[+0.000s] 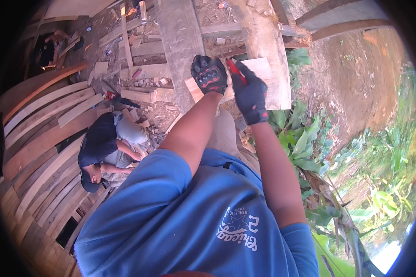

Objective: The person uses a handsaw to cut through a piece of plywood while other people assist by holding wood pieces nearby.

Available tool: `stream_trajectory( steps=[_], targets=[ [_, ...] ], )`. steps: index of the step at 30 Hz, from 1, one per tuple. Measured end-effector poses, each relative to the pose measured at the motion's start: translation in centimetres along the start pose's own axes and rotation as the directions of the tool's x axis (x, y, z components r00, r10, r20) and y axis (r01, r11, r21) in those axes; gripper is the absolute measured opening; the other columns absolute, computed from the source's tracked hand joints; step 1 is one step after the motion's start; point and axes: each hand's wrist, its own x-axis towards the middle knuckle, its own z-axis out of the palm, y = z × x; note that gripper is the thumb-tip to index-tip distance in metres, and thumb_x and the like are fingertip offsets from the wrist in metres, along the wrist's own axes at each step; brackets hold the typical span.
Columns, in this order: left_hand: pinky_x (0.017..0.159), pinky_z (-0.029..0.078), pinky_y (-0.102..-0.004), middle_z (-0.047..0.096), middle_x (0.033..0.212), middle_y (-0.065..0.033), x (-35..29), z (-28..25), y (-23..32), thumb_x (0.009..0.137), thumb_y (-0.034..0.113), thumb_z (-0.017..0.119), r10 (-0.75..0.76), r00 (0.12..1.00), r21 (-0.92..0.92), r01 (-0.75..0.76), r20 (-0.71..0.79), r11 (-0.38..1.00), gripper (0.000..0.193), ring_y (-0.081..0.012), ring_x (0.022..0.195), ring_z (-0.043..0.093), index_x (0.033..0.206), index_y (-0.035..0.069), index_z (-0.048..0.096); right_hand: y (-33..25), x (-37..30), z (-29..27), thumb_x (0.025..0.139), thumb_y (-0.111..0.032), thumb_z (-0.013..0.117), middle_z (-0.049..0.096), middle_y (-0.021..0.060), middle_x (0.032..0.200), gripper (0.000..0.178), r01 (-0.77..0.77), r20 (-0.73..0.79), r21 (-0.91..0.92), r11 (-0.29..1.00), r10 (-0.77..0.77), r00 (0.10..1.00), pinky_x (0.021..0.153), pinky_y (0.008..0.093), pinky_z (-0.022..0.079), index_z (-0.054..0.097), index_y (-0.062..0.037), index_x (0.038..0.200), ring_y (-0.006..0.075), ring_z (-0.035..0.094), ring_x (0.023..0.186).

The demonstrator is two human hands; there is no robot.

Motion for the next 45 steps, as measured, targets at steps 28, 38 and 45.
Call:
stream_trajectory(
  steps=[28, 38, 45],
  targets=[
    [0.125, 0.030, -0.0624, 0.076, 0.122, -0.0198, -3.0, 2.6, -0.4, 0.107, 0.034, 0.056, 0.157, 0.979, 0.033, -0.154, -0.128, 0.988, 0.047, -0.0425, 0.141, 0.054, 0.097, -0.002, 0.084, -6.0, 6.3, -0.8, 0.098, -0.044, 0.069, 0.080, 0.0237, 0.116, 0.047, -0.013, 0.267, -0.361, 0.933, 0.117, 0.957, 0.103, 0.0429, 0.057, 0.081, -0.0094, 0.128, 0.0375, 0.076, 0.116],
    [0.130, 0.025, -0.0609, 0.076, 0.127, -0.0169, -2.7, 1.0, 0.5, 0.111, 0.037, 0.049, 0.088, 0.996, 0.047, -0.089, 0.014, 0.995, 0.053, -0.0406, 0.148, 0.048, 0.104, -0.002, 0.084, -0.6, -2.2, -2.4, 0.106, -0.029, 0.068, 0.076, 0.0257, 0.131, 0.047, 0.104, 0.133, -0.115, 0.988, -0.089, 0.987, 0.104, 0.0447, 0.057, 0.069, -0.0045, 0.145, 0.0387, 0.076, 0.119],
    [0.131, 0.023, -0.0614, 0.076, 0.127, -0.0183, -2.6, 2.8, -0.4, 0.112, 0.035, 0.047, 0.064, 0.997, 0.049, -0.062, -0.039, 0.997, 0.053, -0.0408, 0.148, 0.049, 0.103, -0.001, 0.084, -2.6, 0.5, -1.8, 0.107, -0.033, 0.065, 0.076, 0.0239, 0.130, 0.047, 0.107, 0.202, -0.255, 0.961, -0.055, 0.978, 0.104, 0.0472, 0.056, 0.070, -0.0020, 0.142, 0.0407, 0.074, 0.121]
  ],
)
